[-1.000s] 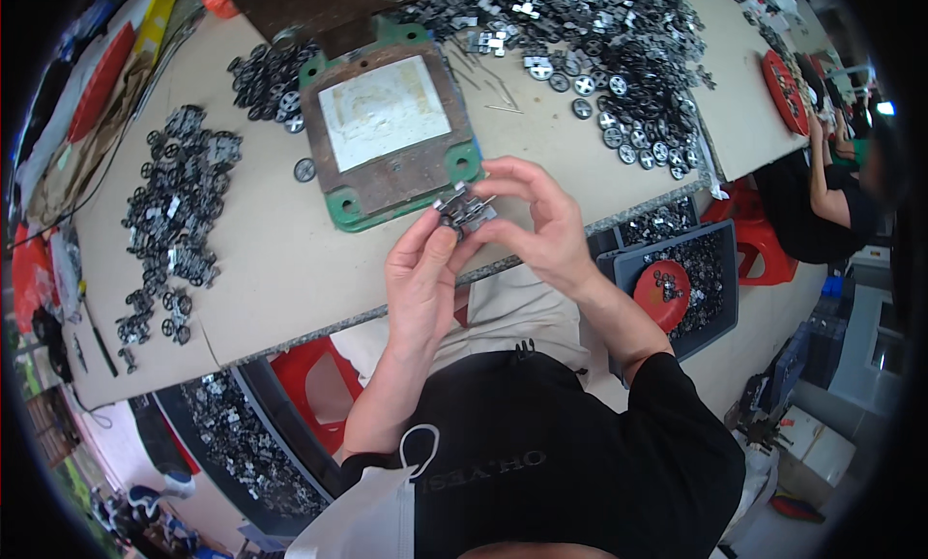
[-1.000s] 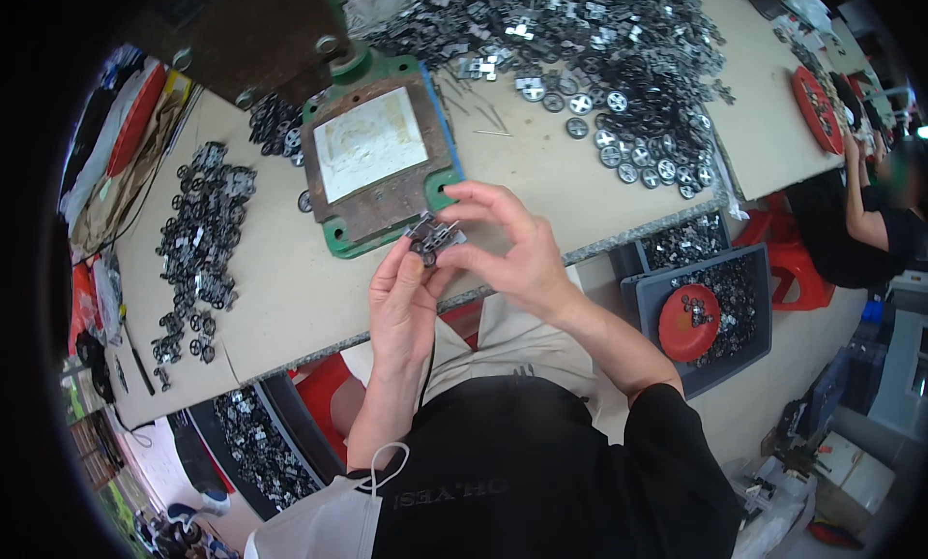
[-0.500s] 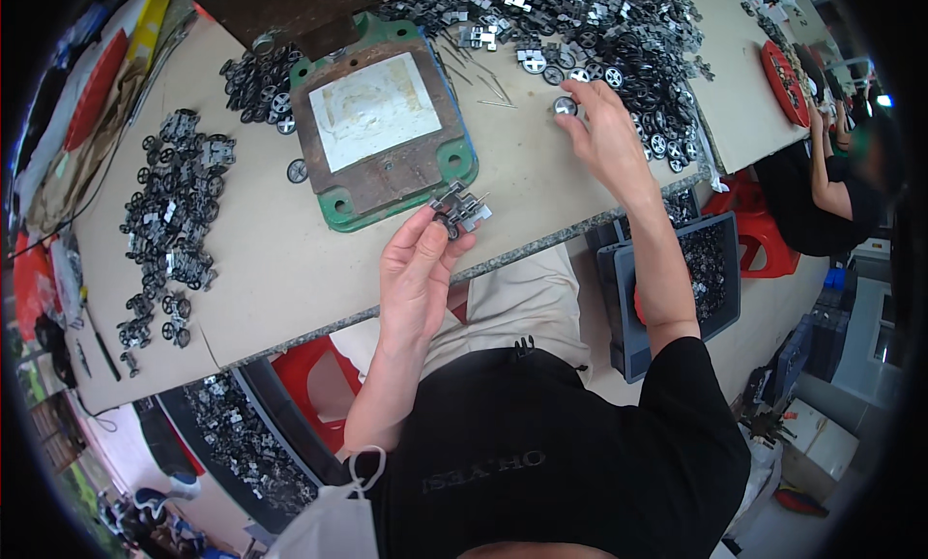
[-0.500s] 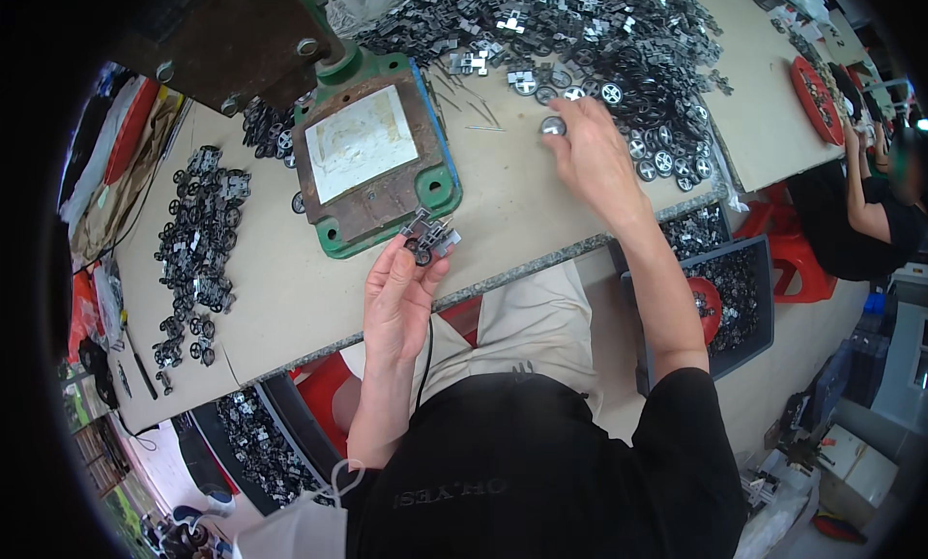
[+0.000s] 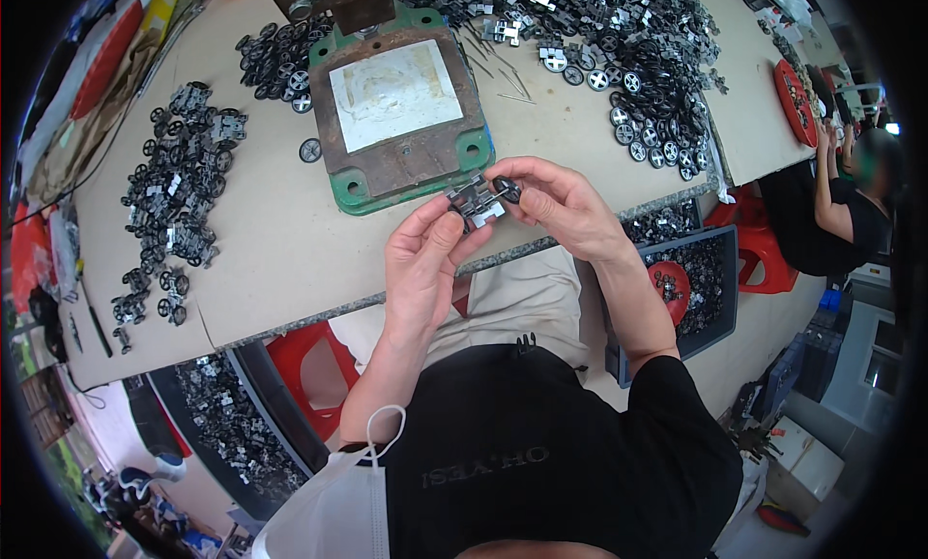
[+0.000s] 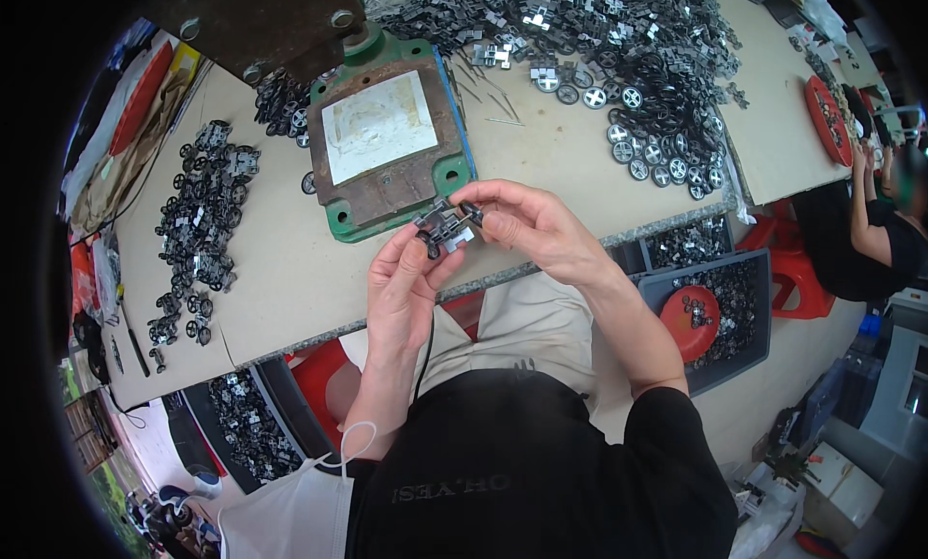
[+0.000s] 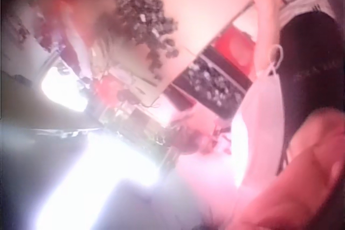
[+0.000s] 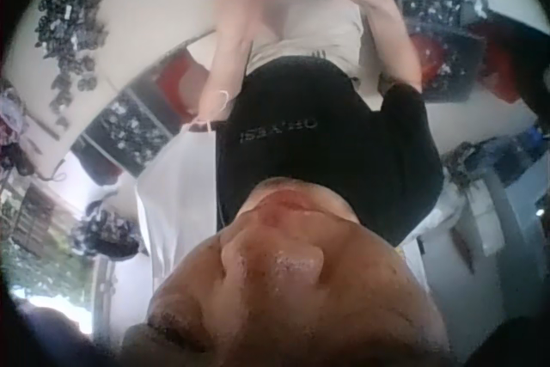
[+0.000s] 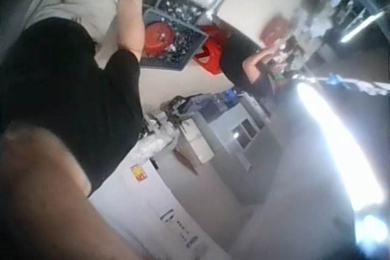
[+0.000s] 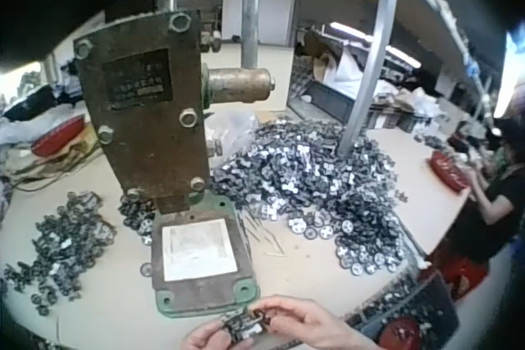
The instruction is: Assembling small metal and plastic components using a manual press at a workbench.
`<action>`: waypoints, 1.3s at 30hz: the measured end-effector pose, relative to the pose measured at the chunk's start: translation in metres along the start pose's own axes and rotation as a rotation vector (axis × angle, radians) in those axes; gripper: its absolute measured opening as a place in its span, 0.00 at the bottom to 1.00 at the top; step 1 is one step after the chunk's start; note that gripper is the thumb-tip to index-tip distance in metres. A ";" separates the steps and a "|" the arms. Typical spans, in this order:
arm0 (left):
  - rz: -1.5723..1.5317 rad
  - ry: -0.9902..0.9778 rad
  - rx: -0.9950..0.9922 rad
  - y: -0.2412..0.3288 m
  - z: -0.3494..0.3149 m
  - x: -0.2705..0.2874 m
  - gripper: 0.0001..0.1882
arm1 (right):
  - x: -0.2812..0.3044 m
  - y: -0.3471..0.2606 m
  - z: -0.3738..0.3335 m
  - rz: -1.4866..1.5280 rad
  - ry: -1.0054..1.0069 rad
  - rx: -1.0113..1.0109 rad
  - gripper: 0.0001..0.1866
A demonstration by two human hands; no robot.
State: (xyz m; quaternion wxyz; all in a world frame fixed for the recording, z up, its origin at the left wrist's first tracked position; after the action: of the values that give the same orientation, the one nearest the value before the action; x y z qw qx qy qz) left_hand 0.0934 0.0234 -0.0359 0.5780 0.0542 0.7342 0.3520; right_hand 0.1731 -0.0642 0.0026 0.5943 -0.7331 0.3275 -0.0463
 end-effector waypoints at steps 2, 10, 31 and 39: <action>0.005 -0.001 -0.007 0.002 0.000 -0.002 0.12 | 0.001 0.001 0.001 0.013 0.008 -0.001 0.16; 0.023 0.002 -0.034 0.005 0.000 -0.001 0.12 | 0.005 -0.001 0.000 -0.004 0.048 -0.003 0.17; 0.269 -0.013 -0.158 0.015 0.001 0.002 0.13 | 0.021 0.009 0.001 -0.397 0.195 -0.076 0.12; 0.056 -0.016 -0.037 0.000 0.000 -0.004 0.11 | 0.007 -0.009 -0.002 -0.113 0.206 0.115 0.14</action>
State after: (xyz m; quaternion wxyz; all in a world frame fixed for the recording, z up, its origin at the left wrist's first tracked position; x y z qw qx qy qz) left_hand 0.0946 0.0212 -0.0331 0.5747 0.0669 0.7211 0.3811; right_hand 0.1814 -0.0694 0.0088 0.5950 -0.7065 0.3417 -0.1733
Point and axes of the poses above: each hand's wrist, its own z-axis towards the middle knuckle, its own x-axis out of the back of the hand, y = z × x, the point moved 10 cm from there along z, towards the middle knuckle, and after that the axes turned 11 degrees about -x, right-handed, at the moved point
